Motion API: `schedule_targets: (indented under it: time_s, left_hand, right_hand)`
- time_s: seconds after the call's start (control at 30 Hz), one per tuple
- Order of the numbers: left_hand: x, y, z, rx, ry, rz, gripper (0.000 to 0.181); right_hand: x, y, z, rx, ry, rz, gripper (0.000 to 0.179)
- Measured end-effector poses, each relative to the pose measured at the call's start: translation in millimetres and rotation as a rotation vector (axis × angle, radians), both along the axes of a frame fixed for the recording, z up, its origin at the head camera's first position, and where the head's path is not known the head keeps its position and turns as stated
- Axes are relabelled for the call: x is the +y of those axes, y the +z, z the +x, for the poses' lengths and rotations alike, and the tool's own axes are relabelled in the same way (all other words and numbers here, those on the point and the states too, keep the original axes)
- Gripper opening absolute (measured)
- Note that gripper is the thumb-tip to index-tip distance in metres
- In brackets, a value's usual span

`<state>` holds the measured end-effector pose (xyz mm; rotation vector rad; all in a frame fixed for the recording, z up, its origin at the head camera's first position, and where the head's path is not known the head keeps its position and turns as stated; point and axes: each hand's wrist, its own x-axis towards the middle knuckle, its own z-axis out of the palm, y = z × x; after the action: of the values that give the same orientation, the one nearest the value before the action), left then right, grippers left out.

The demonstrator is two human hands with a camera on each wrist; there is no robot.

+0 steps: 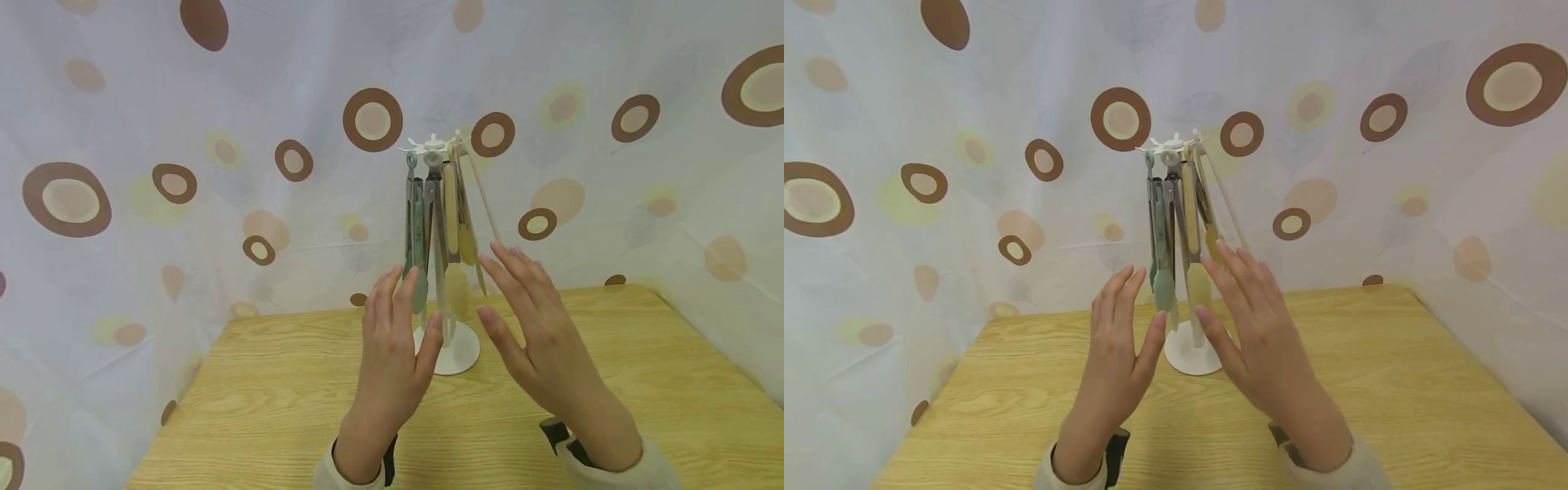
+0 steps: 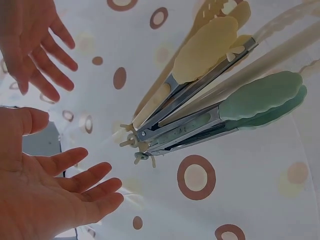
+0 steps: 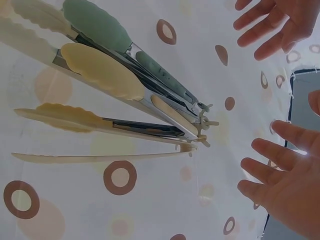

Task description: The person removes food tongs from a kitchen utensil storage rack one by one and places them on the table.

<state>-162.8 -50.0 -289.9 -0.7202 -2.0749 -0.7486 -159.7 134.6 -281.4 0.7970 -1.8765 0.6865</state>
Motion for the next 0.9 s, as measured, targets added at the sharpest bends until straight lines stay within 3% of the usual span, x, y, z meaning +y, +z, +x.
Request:
schedule_targets:
  time_s: [0.23,0.63,0.9]
  left_hand:
    - [-0.9,1.4,-2.1,0.000,-0.003,0.001,0.050]
    - [-1.6,6.5,-7.5,0.043,-0.011,0.014,0.048]
    - [-0.2,7.6,-8.2,0.054,-0.016,0.020,0.048]
  right_hand:
    - [-2,1.3,-2.8,-0.004,-0.002,0.007,0.058]
    - [-5,8.8,-10.1,0.086,0.034,-0.018,0.055]
    - [-6,12.6,-13.6,0.095,0.034,-0.034,0.054]
